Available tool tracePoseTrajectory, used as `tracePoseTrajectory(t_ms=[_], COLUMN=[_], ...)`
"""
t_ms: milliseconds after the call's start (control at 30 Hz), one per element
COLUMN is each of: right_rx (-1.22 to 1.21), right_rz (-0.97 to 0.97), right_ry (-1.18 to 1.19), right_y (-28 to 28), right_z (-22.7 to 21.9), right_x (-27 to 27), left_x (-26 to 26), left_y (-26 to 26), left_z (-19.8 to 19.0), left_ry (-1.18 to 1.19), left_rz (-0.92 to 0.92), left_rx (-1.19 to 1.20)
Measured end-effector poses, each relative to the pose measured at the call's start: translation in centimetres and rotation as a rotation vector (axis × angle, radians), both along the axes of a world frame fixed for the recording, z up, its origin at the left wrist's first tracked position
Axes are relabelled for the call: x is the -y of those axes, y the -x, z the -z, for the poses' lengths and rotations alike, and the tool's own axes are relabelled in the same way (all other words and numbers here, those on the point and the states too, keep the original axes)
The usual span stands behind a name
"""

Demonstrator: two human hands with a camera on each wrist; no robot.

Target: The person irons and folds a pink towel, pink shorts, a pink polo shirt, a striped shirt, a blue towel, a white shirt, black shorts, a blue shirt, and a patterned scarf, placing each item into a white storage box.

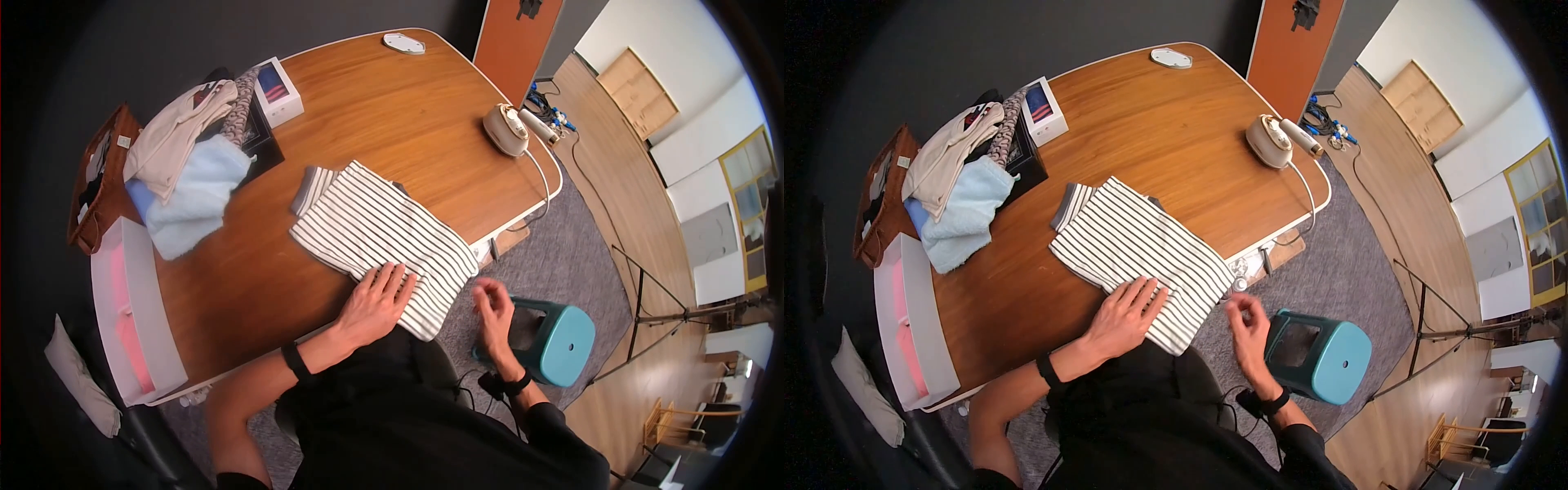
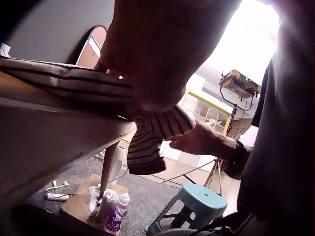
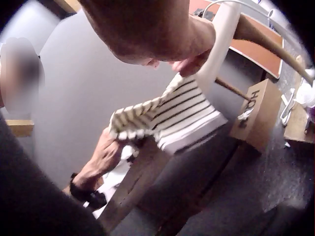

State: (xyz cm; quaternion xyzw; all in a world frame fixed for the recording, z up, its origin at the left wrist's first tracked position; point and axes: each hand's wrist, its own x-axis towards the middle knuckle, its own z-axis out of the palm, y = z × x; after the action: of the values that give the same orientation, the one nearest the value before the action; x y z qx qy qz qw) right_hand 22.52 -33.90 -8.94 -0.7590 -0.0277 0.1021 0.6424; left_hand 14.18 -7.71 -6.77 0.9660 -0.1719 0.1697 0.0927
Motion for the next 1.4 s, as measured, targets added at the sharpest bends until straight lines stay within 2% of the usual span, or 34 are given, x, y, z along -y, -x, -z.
tracePoseTrajectory(t_ms=[67, 167, 267, 300, 400, 467, 567, 667, 700, 733, 800, 867, 900, 933, 1000, 1033, 1100, 1133, 1233, 1267, 1333, 1367, 1400], right_rx=[0.079, -0.206, -0.406, -0.455, -0.584, -0.556, -0.605, -0.764, -0.800, -0.859, -0.901, -0.956, -0.982, -1.034, -1.061, -1.018, -0.933, -0.811, -0.416, -0.292, -0.039, -0.002, 0.226], right_rz=[0.029, -0.245, -0.497, -0.496, -0.599, -0.697, -0.736, -0.716, -0.688, -0.763, -0.787, -0.638, -0.559, -0.832, -0.620, -0.601, -0.567, -0.553, -0.498, -0.541, -0.621, -0.580, -0.603], right_ry=[-0.002, -0.123, -0.288, -0.314, -0.226, -0.088, -0.096, -0.260, -0.301, -0.460, -0.647, -0.738, -0.781, -0.959, -1.039, -1.004, -0.917, -0.774, -0.357, -0.215, 0.072, 0.187, 0.270], right_y=[-2.2, -3.6, -2.7, -2.6, -2.8, -3.0, -3.5, -4.7, -4.8, -5.4, -6.6, -7.8, -8.7, -10.7, -11.6, -11.3, -10.5, -9.9, -8.3, -8.2, -7.9, -7.4, -7.5], right_z=[2.0, 3.6, 5.9, 6.9, 4.0, 1.8, -3.2, -7.5, -9.1, -10.0, -10.5, -10.6, -10.5, -8.8, -6.8, -6.4, -6.1, -6.2, -5.2, -4.4, -3.6, -4.7, -5.2], right_x=[0.1, 0.5, 0.3, 0.5, 0.7, 0.7, 0.2, -0.6, -1.4, -2.1, -4.5, -8.3, -10.1, -11.8, -14.1, -14.6, -14.7, -14.8, -14.6, -14.5, -14.5, -14.9, -15.4], left_x=[-0.3, -0.5, -0.8, -0.9, -1.2, -1.6, -2.3, -2.8, -2.9, -3.1, -3.9, -5.0, -5.9, -6.7, -8.5, -9.1, -10.4, -10.6, -10.4, -10.2, -9.6, -9.4, -9.3], left_y=[1.2, 3.0, 4.4, 4.6, 5.3, 6.0, 6.7, 6.9, 6.9, 6.9, 7.0, 6.8, 6.7, 6.3, 4.6, 4.3, 4.0, 4.0, 4.1, 4.1, 4.2, 4.1, 3.9], left_z=[-0.3, -0.7, -0.9, -1.2, -1.1, -1.2, -1.0, -1.4, -1.7, -1.8, -3.2, -2.6, -1.7, -0.7, 0.2, -0.6, 0.0, 0.4, 1.3, 1.0, -0.3, -1.3, -2.4], left_ry=[0.016, 0.027, -0.017, -0.048, -0.058, -0.022, 0.070, 0.231, 0.300, 0.391, 0.604, 0.801, 0.972, 1.139, 1.683, 2.032, 2.150, 2.190, 2.117, 2.084, 2.017, 1.949, 1.878], left_rz=[0.027, 0.060, 0.098, 0.105, 0.097, 0.083, 0.073, 0.068, 0.062, 0.070, 0.062, -0.007, -0.168, -0.333, -0.427, -0.429, -0.410, -0.420, -0.396, -0.418, -0.460, -0.454, -0.448], left_rx=[0.003, -0.032, -0.062, -0.059, -0.060, -0.089, -0.082, -0.051, -0.015, -0.016, -0.100, -0.151, -0.331, -0.513, -0.553, -0.620, -0.679, -0.713, -0.656, -0.646, -0.621, -0.639, -0.658])
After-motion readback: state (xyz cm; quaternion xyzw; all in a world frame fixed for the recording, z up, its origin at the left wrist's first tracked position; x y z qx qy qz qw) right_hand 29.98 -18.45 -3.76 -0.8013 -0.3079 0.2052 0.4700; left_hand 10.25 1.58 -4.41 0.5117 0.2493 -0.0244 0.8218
